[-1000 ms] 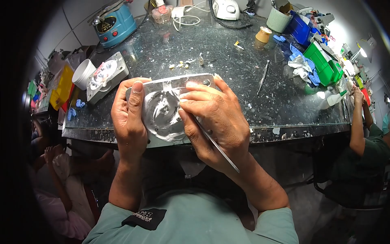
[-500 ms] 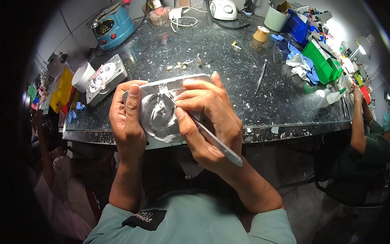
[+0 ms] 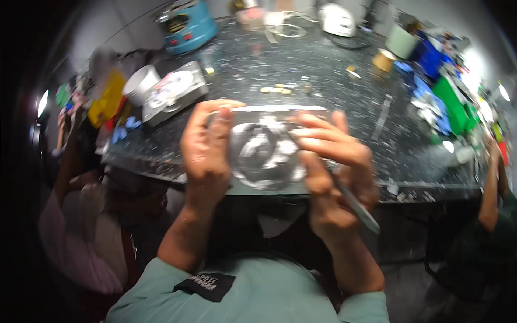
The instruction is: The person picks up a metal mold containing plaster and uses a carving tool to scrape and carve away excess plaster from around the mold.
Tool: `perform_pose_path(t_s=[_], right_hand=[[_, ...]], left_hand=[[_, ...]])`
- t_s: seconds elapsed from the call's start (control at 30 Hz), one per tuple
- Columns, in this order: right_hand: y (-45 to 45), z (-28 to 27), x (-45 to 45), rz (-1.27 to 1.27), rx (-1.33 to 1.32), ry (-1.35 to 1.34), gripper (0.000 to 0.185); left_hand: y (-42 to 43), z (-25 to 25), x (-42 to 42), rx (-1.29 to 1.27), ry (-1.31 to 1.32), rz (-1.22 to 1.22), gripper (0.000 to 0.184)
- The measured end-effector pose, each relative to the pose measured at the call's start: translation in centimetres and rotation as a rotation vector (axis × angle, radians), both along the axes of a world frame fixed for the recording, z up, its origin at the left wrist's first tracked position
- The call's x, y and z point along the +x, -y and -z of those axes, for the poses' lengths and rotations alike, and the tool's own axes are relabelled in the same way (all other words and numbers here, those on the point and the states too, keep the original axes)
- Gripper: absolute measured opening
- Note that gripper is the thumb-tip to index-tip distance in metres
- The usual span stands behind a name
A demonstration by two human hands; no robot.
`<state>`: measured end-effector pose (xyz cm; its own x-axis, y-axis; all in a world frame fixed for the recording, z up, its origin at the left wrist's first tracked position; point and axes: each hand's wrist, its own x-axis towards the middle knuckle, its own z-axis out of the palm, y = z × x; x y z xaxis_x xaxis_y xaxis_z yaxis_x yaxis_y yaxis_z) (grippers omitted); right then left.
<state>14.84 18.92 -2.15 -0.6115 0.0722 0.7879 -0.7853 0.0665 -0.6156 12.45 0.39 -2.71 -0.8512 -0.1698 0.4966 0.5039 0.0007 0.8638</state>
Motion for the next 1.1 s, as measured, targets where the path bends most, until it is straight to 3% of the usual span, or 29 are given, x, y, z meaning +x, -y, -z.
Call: perform_pose_path(t_s=[0.17,0.27,0.37,0.47,0.5,0.6,0.67,0.77,0.87,1.0,1.1], right_hand=[[1.4,2.3,1.4,0.165,-0.033,-0.051,0.016],[2.4,4.1,2.6,0.243,0.179,-0.178,0.013],[3.0,5.0,3.3,0.274,0.262,-0.064,0.017],[2.8,5.2,2.7,0.243,0.080,-0.013,0.017],[3.0,5.0,2.6,0.212,-0.045,0.038,0.019],[2.0,4.9,1.4,0.172,-0.090,0.028,0.020],[3.4,3.2,1.2,0.140,-0.167,0.088,0.017],[4.1,1.6,0.8,0.135,-0.181,0.183,0.015],[3.8,1.5,0.5,-0.020,-0.292,0.173,0.016],[3.3,1.6,0.5,0.122,0.039,0.044,0.013],[3.0,1.6,0.8,0.052,0.066,0.056,0.016]], left_hand=[[0.5,-1.3,0.9,0.010,0.172,0.018,0.018],[0.4,-0.6,0.8,0.060,0.143,-0.038,0.023],[0.6,-0.9,0.9,0.112,0.124,-0.007,0.025],[-0.3,1.2,-0.4,0.346,0.064,0.076,0.024],[0.0,0.9,-0.4,0.472,0.170,0.183,0.023],[1.4,-0.3,-0.8,0.748,0.485,0.595,0.023],[1.3,-0.1,-1.0,0.824,0.508,0.766,0.024],[1.4,-0.3,0.3,0.672,0.437,0.581,0.022],[-0.6,-1.1,2.3,0.837,0.395,0.398,0.033],[-1.4,-0.4,3.1,0.866,0.242,0.322,0.048],[-1.9,0.3,3.8,0.722,0.176,0.248,0.059]])
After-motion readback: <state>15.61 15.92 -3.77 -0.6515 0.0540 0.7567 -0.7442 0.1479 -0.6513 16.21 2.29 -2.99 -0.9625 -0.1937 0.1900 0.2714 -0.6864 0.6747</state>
